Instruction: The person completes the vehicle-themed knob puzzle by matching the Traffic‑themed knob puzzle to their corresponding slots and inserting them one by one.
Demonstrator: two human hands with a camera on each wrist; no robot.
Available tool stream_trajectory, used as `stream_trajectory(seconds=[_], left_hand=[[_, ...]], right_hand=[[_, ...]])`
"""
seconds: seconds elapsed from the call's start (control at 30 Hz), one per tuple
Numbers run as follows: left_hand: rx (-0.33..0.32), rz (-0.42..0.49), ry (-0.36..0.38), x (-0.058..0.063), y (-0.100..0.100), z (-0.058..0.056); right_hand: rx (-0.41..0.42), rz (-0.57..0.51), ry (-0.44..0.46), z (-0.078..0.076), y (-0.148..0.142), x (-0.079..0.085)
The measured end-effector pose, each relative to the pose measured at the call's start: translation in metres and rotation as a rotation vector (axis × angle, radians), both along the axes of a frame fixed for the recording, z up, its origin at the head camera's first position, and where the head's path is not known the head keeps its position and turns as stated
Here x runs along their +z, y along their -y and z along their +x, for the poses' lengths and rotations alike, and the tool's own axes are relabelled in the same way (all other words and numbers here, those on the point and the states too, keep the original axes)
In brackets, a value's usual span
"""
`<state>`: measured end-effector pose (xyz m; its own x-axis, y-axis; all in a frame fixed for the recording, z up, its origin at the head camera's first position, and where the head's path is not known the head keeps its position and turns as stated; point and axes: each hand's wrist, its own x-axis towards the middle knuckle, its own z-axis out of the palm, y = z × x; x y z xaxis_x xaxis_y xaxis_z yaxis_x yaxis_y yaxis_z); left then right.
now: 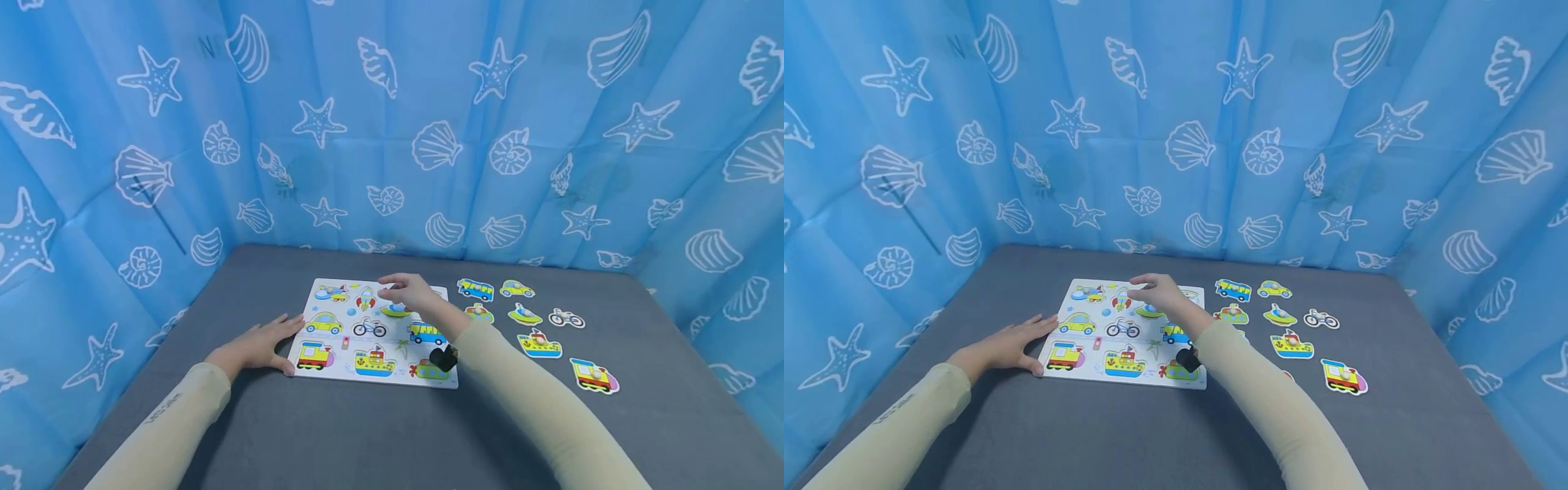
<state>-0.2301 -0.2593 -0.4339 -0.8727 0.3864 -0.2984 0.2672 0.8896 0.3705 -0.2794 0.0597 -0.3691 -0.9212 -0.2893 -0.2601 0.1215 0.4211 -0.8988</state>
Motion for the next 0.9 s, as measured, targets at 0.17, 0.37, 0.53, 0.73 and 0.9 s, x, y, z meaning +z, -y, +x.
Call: stream_trajectory(seconds=[0.17, 0.37, 0.53, 0.73, 0.9], left_hand=[[0.003, 0.007, 0.006, 0.002, -0.001, 0.001], [0.016, 0.002, 0.02, 0.004, -0.001, 0.002], [0.023, 0.0, 0.029, 0.001, 0.0, 0.002], [0.019, 0.005, 0.02, -0.002, 0.002, 0.003], [0.015, 0.007, 0.019, 0.0, 0.002, 0.003]], right_hand=[[-0.012, -0.012, -0.014, 0.001, -0.014, 0.001], [-0.01, -0.013, -0.012, 0.007, -0.027, 0.004], [-0.021, -0.014, -0.022, 0.011, -0.036, 0.004], [-0.017, -0.007, -0.039, 0.014, -0.048, 0.009], [0.002, 0.003, -0.056, 0.017, -0.06, 0.014]])
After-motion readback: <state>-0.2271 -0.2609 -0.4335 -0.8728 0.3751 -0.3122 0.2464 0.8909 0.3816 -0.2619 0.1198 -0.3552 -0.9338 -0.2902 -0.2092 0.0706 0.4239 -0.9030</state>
